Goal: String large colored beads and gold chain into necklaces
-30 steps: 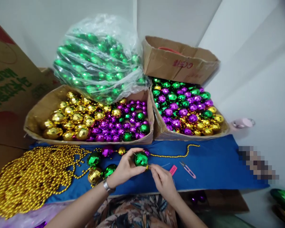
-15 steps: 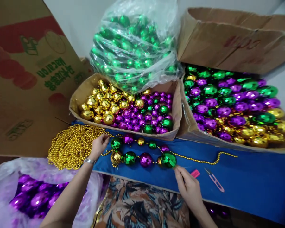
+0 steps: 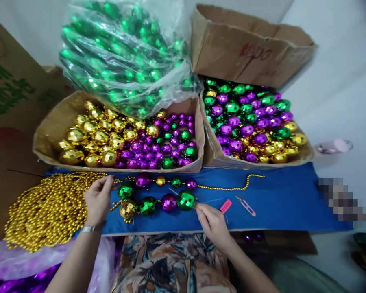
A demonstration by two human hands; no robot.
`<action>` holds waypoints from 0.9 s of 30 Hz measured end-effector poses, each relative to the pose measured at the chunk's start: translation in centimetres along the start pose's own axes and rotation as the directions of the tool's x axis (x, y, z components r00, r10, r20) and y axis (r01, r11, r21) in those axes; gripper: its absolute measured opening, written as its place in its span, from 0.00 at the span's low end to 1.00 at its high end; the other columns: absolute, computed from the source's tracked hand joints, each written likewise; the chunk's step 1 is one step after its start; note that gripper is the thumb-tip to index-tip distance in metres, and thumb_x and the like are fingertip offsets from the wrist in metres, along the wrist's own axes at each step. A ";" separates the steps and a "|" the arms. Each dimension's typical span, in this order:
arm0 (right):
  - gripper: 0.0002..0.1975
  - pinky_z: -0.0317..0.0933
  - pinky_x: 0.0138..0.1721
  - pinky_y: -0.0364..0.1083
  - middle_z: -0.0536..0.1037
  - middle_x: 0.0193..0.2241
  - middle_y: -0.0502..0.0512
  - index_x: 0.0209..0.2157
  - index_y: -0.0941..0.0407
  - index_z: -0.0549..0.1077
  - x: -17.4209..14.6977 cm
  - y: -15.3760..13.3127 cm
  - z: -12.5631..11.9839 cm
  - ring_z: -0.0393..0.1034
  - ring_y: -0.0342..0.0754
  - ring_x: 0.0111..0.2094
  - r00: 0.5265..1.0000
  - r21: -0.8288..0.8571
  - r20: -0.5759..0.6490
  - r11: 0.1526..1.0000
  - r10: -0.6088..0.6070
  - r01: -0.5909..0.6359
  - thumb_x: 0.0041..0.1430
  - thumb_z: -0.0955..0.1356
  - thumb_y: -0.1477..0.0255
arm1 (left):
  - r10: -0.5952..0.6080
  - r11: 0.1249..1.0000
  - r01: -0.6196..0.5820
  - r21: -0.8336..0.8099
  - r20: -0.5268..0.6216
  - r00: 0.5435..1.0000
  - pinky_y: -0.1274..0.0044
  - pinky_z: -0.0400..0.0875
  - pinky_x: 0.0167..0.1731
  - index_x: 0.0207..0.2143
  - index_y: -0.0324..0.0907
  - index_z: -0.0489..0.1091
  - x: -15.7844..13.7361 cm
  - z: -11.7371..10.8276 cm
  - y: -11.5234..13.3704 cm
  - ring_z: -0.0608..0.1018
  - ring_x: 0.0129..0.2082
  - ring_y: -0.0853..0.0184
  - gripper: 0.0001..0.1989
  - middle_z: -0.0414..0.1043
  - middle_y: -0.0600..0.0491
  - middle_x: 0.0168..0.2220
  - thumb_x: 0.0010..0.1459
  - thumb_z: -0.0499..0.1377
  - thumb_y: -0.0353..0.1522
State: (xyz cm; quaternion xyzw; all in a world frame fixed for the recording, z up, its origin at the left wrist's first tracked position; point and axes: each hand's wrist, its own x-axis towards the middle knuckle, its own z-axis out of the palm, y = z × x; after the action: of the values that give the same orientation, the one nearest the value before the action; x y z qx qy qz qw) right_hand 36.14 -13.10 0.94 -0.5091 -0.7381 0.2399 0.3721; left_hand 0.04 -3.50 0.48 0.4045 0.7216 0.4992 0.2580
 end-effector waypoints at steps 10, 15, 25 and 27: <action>0.12 0.63 0.34 0.44 0.77 0.30 0.55 0.41 0.56 0.71 0.6 -1.3 0.3 0.72 0.46 0.31 0.999 -0.127 0.030 0.991 -0.045 0.049 0.67 0.58 0.75 | -0.253 0.585 0.656 -0.477 0.661 0.706 0.84 0.67 0.22 0.30 0.37 0.72 -8.4 8.4 8.0 0.71 0.23 0.75 0.16 0.70 0.55 0.25 0.46 0.70 0.39; 0.12 0.64 0.35 0.45 0.77 0.30 0.56 0.41 0.56 0.72 0.4 -1.0 0.0 0.72 0.47 0.32 1.000 -0.146 0.015 0.989 -0.011 0.013 0.68 0.58 0.74 | -0.250 0.561 0.685 -0.464 0.695 0.675 0.85 0.68 0.22 0.31 0.37 0.73 -9.0 9.2 7.9 0.72 0.24 0.75 0.15 0.71 0.55 0.25 0.46 0.70 0.38; 0.12 0.62 0.34 0.44 0.77 0.29 0.55 0.40 0.57 0.72 0.3 -0.5 0.1 0.71 0.45 0.30 1.000 -0.184 0.002 0.983 -0.019 0.019 0.68 0.58 0.75 | -0.251 0.559 0.687 -0.464 0.696 0.673 0.84 0.70 0.24 0.33 0.36 0.74 -9.0 9.2 7.8 0.73 0.25 0.75 0.16 0.72 0.53 0.27 0.46 0.70 0.38; 0.13 0.62 0.33 0.43 0.76 0.28 0.54 0.40 0.57 0.72 0.3 -0.5 0.1 0.70 0.45 0.29 1.000 -0.198 0.005 0.980 -0.014 0.015 0.68 0.57 0.75 | -0.237 0.578 0.673 -0.461 0.694 0.680 0.83 0.70 0.24 0.33 0.36 0.75 -9.1 9.2 7.9 0.73 0.25 0.75 0.15 0.72 0.53 0.27 0.46 0.70 0.37</action>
State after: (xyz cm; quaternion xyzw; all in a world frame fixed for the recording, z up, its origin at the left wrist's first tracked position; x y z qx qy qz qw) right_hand 35.74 -12.96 1.38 -0.5377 -0.7627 0.1636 0.3200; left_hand 14.69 -5.10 4.16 0.1946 0.4538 0.4967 0.7138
